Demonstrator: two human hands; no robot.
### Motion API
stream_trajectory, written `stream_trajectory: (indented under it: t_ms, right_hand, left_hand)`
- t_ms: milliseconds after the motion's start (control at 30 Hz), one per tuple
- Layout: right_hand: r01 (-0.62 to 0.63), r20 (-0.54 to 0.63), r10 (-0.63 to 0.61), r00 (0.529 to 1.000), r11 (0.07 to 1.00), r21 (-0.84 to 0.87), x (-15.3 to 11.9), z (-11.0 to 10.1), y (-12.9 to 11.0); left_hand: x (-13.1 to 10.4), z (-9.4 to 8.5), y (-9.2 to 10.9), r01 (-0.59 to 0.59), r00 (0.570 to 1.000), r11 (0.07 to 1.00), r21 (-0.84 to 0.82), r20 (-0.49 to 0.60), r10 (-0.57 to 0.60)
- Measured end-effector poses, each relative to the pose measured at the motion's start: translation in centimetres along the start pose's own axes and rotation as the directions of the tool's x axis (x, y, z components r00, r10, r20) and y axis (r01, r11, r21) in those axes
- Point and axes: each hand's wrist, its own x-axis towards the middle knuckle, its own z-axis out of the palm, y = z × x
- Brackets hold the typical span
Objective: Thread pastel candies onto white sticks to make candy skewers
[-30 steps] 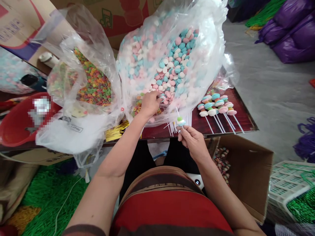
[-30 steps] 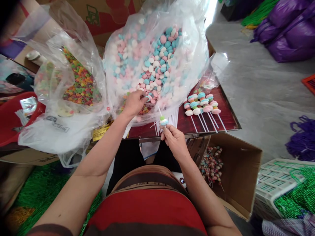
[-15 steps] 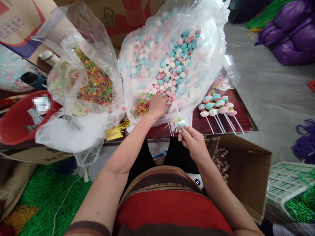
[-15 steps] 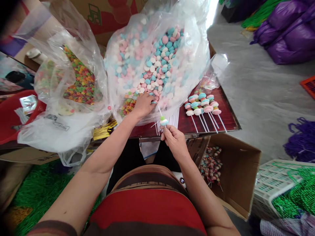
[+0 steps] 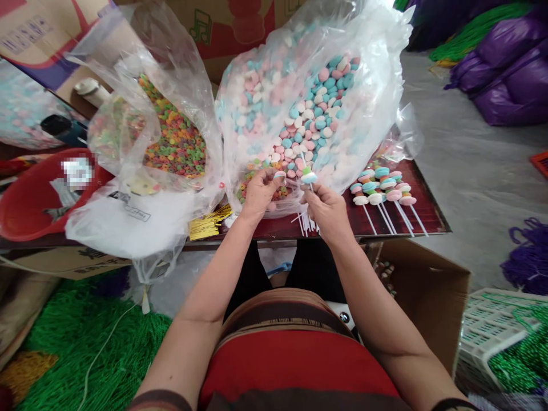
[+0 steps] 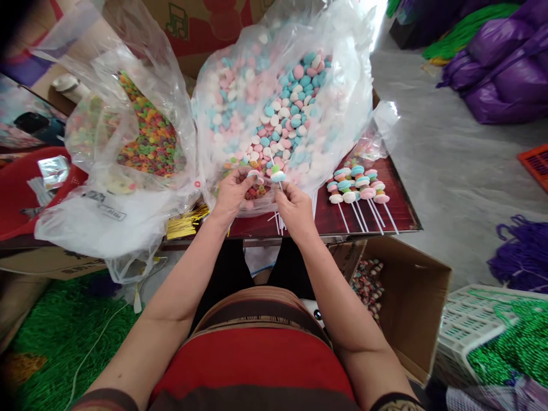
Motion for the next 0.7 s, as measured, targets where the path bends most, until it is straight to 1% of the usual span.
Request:
stream_trajectory:
  t_ms: [67, 133, 200, 267, 367, 467, 567, 633, 700]
  right_hand:
    - [0.061, 0.002, -0.061, 0.998, 0.997, -0.038, 1.0, 1.0, 0.0]
    - [0.112, 0.036, -0.111, 0.993, 0.992, -0.050, 1.3, 1.8, 0.0]
    - [0.132, 0.086, -0.129, 0.988, 0.991, -0.028, 1.1, 2.2, 0.0]
    - [0.109, 0.112, -0.111, 0.987, 0.994, 0.021, 0.6, 2.3, 0.0]
    - [0.042, 0.099, -0.050, 0.994, 0.995, 0.086, -0.3, 2.3, 0.0]
    - [-0.017, 0.075, 0.009, 0.997, 0.995, 0.098, -0.8, 2.2, -0.1]
    - [-0.054, 0.044, 0.051, 0.998, 0.995, 0.084, -1.0, 2.1, -0.3]
    - [-0.062, 0.027, 0.061, 0.998, 0.996, 0.058, -1.0, 2.0, -0.3]
    - [-0.063, 0.022, 0.063, 0.998, 0.998, 0.019, -1.0, 1.9, -0.4]
  left_hand:
    - [-0.8, 0.0, 0.7, 0.040, 0.999, 0.991, -0.131, 0.023, -0.037]
    - [-1.8, 0.1, 1.6, 0.106, 0.992, 0.964, -0.245, 0.087, -0.087]
    - [-2.8, 0.2, 2.2, 0.179, 0.979, 0.931, -0.317, 0.150, -0.137]
    - [-3.7, 0.3, 2.7, 0.242, 0.963, 0.898, -0.368, 0.200, -0.178]
    - [-4.7, 0.3, 3.0, 0.303, 0.944, 0.867, -0.395, 0.250, -0.216]
    - [-5.4, 0.3, 3.0, 0.316, 0.935, 0.863, -0.394, 0.284, -0.213]
    - [-5.8, 0.2, 2.9, 0.301, 0.934, 0.877, -0.373, 0.302, -0.192]
    - [-6.0, 0.1, 2.8, 0.264, 0.945, 0.906, -0.330, 0.276, -0.175]
    - [-6.2, 0.1, 2.7, 0.213, 0.962, 0.941, -0.262, 0.226, -0.155]
